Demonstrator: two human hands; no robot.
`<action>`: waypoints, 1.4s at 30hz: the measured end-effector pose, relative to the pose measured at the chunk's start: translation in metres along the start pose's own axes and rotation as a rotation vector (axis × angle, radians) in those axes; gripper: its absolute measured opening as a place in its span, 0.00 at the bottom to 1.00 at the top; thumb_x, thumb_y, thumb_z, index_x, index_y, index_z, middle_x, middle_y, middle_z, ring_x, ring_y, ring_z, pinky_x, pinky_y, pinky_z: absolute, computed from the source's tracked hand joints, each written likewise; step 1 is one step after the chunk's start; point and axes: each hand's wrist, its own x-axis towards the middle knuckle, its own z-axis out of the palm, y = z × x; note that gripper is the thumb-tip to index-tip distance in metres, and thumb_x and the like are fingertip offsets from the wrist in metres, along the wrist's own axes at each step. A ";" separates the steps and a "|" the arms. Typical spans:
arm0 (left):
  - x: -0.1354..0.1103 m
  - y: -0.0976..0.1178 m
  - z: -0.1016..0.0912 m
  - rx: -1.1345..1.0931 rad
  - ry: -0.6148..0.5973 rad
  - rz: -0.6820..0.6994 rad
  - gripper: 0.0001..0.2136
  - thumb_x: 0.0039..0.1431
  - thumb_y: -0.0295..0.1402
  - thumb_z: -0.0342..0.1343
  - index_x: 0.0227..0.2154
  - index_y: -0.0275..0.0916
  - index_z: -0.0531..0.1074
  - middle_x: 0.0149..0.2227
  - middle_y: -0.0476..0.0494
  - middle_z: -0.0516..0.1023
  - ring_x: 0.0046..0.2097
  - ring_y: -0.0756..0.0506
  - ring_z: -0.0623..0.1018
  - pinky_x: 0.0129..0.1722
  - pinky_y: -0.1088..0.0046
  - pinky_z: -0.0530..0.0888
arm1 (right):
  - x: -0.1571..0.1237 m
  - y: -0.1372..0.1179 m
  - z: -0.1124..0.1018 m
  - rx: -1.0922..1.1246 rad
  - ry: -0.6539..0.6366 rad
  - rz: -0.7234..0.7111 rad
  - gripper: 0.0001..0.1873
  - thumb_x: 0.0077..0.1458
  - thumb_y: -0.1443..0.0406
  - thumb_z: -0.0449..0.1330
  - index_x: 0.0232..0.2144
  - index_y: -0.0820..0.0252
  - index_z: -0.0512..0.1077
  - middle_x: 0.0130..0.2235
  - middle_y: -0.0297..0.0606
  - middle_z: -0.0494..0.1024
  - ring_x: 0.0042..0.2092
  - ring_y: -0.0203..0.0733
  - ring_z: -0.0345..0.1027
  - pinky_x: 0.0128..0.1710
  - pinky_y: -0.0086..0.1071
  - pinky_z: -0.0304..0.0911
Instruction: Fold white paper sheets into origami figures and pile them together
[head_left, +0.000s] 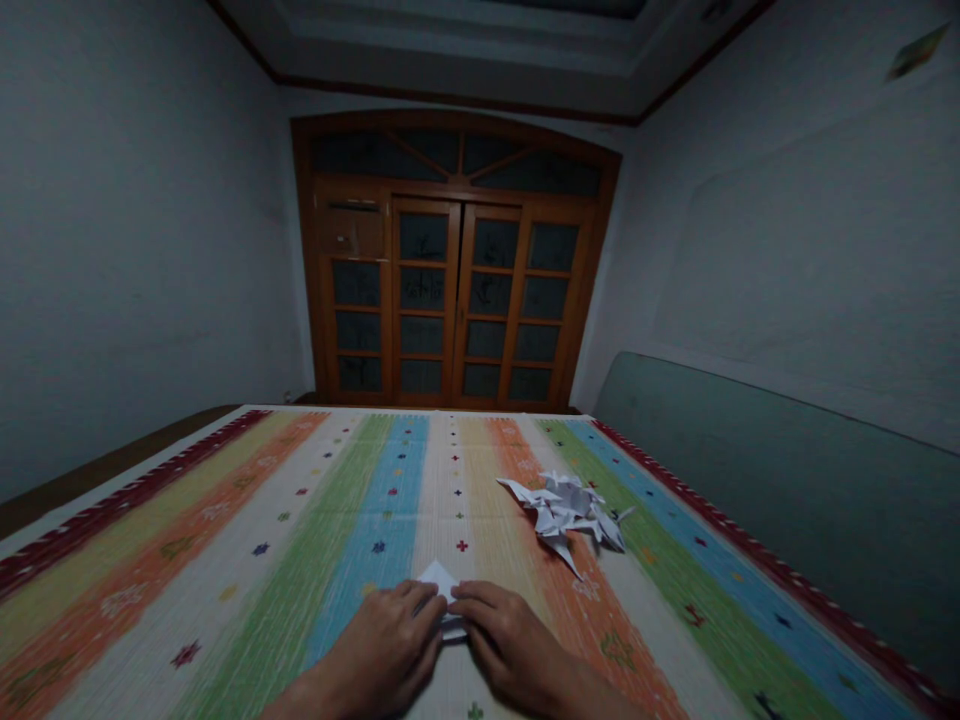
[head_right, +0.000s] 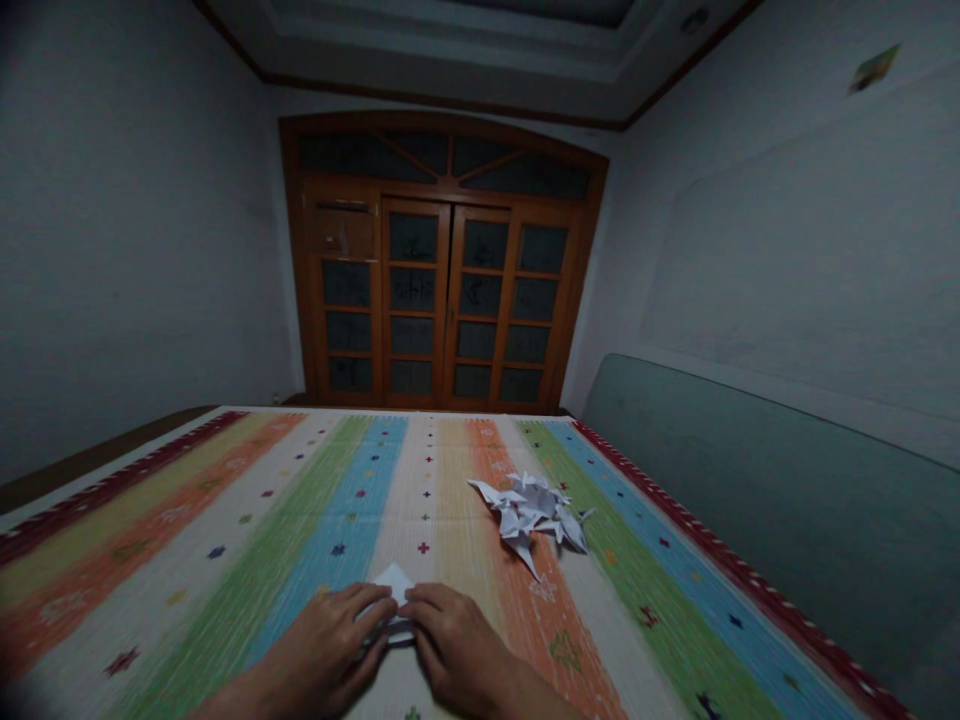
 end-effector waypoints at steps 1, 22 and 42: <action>0.002 0.002 -0.001 0.008 -0.032 -0.032 0.14 0.62 0.24 0.55 0.50 0.40 0.72 0.49 0.37 0.81 0.47 0.37 0.81 0.44 0.63 0.79 | 0.001 0.001 0.002 0.011 0.032 -0.013 0.22 0.59 0.75 0.55 0.53 0.59 0.76 0.52 0.48 0.81 0.53 0.49 0.77 0.55 0.41 0.73; 0.010 -0.013 0.001 -0.763 0.335 -0.370 0.16 0.46 0.22 0.50 0.34 0.41 0.79 0.39 0.41 0.85 0.44 0.39 0.82 0.48 0.63 0.75 | -0.003 0.015 0.022 0.129 0.098 -0.022 0.40 0.41 0.81 0.52 0.57 0.58 0.70 0.60 0.49 0.74 0.62 0.48 0.68 0.62 0.45 0.66; -0.037 -0.043 -0.009 -0.388 -0.091 0.027 0.29 0.59 0.36 0.64 0.63 0.49 0.66 0.67 0.38 0.68 0.66 0.34 0.69 0.64 0.50 0.68 | -0.001 -0.020 -0.017 0.023 -0.209 0.019 0.28 0.56 0.71 0.61 0.60 0.59 0.72 0.65 0.50 0.70 0.68 0.55 0.60 0.66 0.47 0.59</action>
